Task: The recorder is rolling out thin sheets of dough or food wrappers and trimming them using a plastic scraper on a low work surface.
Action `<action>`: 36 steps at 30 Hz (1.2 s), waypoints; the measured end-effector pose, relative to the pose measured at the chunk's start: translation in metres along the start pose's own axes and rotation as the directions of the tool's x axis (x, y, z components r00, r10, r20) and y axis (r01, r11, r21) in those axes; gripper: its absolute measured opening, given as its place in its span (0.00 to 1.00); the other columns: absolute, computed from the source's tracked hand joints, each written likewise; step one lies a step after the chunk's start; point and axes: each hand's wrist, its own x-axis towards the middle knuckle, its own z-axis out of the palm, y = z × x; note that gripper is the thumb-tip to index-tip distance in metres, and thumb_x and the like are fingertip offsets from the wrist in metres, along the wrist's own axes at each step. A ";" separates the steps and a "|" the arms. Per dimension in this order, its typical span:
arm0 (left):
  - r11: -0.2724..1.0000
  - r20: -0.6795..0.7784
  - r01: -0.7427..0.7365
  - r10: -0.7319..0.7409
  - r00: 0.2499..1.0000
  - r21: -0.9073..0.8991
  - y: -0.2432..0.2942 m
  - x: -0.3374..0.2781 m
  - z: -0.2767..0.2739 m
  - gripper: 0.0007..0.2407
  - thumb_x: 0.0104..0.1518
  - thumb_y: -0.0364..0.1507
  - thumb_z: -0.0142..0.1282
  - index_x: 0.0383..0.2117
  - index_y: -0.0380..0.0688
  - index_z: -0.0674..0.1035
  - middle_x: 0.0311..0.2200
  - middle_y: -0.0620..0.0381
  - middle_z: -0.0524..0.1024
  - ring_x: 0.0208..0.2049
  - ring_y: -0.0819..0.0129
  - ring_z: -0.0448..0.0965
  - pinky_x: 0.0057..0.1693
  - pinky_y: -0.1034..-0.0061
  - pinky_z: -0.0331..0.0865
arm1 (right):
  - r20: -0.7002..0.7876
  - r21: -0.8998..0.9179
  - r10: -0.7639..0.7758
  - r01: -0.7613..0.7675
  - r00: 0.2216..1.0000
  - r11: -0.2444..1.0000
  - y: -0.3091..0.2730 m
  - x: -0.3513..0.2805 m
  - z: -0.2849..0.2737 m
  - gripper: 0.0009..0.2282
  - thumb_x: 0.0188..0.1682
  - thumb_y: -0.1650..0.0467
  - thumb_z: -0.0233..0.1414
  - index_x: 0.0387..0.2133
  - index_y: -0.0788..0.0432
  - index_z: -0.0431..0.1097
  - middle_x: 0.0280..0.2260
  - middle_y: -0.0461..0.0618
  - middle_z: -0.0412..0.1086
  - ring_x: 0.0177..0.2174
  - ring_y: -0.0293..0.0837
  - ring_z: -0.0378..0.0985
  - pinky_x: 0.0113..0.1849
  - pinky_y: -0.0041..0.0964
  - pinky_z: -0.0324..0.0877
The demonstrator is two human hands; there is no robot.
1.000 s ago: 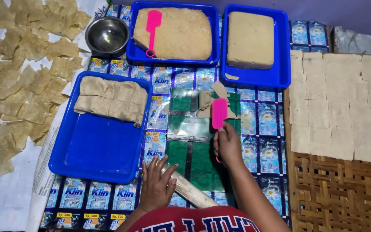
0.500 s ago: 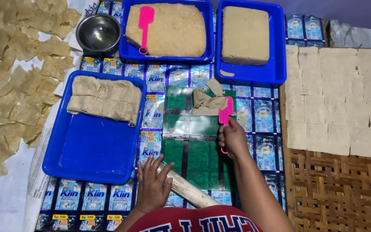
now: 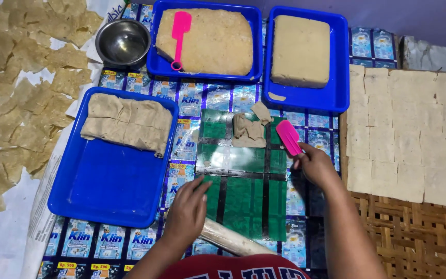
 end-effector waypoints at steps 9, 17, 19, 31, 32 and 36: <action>0.924 0.040 0.280 -0.279 0.959 -0.260 -0.086 0.187 0.105 0.10 0.60 0.41 0.61 0.45 0.61 0.86 0.35 0.63 0.85 0.46 0.63 0.84 0.53 0.73 0.75 | 0.225 -0.114 -0.247 0.277 0.943 0.954 -0.024 0.089 0.010 0.15 0.55 0.69 0.48 0.54 0.47 0.74 0.41 0.64 0.78 0.49 0.67 0.76 0.53 0.58 0.67; 0.900 0.213 0.304 -0.246 0.946 -0.313 -0.102 0.223 0.110 0.21 0.46 0.33 0.72 0.49 0.50 0.83 0.35 0.56 0.85 0.32 0.70 0.83 0.40 0.77 0.75 | 0.363 -0.181 -0.367 0.451 0.857 0.874 -0.055 0.092 -0.019 0.15 0.53 0.67 0.50 0.53 0.41 0.75 0.43 0.60 0.79 0.49 0.67 0.76 0.53 0.59 0.68; 0.890 0.237 0.288 -0.212 0.948 -0.354 -0.074 0.215 0.090 0.22 0.46 0.32 0.73 0.50 0.49 0.83 0.35 0.56 0.85 0.28 0.74 0.80 0.36 0.79 0.74 | 0.365 -0.199 -0.381 0.471 0.849 0.859 -0.057 0.080 -0.027 0.15 0.52 0.67 0.51 0.52 0.41 0.76 0.44 0.59 0.79 0.48 0.68 0.76 0.53 0.60 0.68; 0.875 0.031 -0.440 0.444 0.896 0.203 -0.040 0.157 0.083 0.11 0.56 0.26 0.58 0.42 0.46 0.70 0.40 0.54 0.68 0.44 0.51 0.72 0.48 0.64 0.70 | -0.051 -0.191 -0.459 0.442 0.887 0.876 -0.006 -0.010 0.007 0.19 0.53 0.65 0.53 0.55 0.26 0.73 0.30 0.47 0.74 0.36 0.55 0.80 0.39 0.49 0.73; 0.891 0.024 -0.416 0.419 0.907 0.183 -0.043 0.158 0.086 0.16 0.49 0.22 0.58 0.45 0.45 0.70 0.41 0.53 0.69 0.46 0.50 0.72 0.51 0.64 0.70 | -0.123 -0.207 -0.491 0.462 0.862 0.862 -0.004 -0.012 0.028 0.18 0.52 0.63 0.54 0.54 0.23 0.73 0.31 0.44 0.72 0.35 0.53 0.79 0.38 0.47 0.74; 0.936 -0.030 -0.272 0.285 0.958 0.226 -0.055 0.156 0.096 0.24 0.43 0.22 0.63 0.50 0.44 0.71 0.43 0.52 0.70 0.51 0.50 0.71 0.57 0.60 0.67 | -0.226 -0.371 -0.603 0.504 0.765 0.780 0.000 -0.006 0.085 0.23 0.51 0.67 0.51 0.58 0.21 0.67 0.29 0.41 0.64 0.32 0.50 0.76 0.34 0.44 0.72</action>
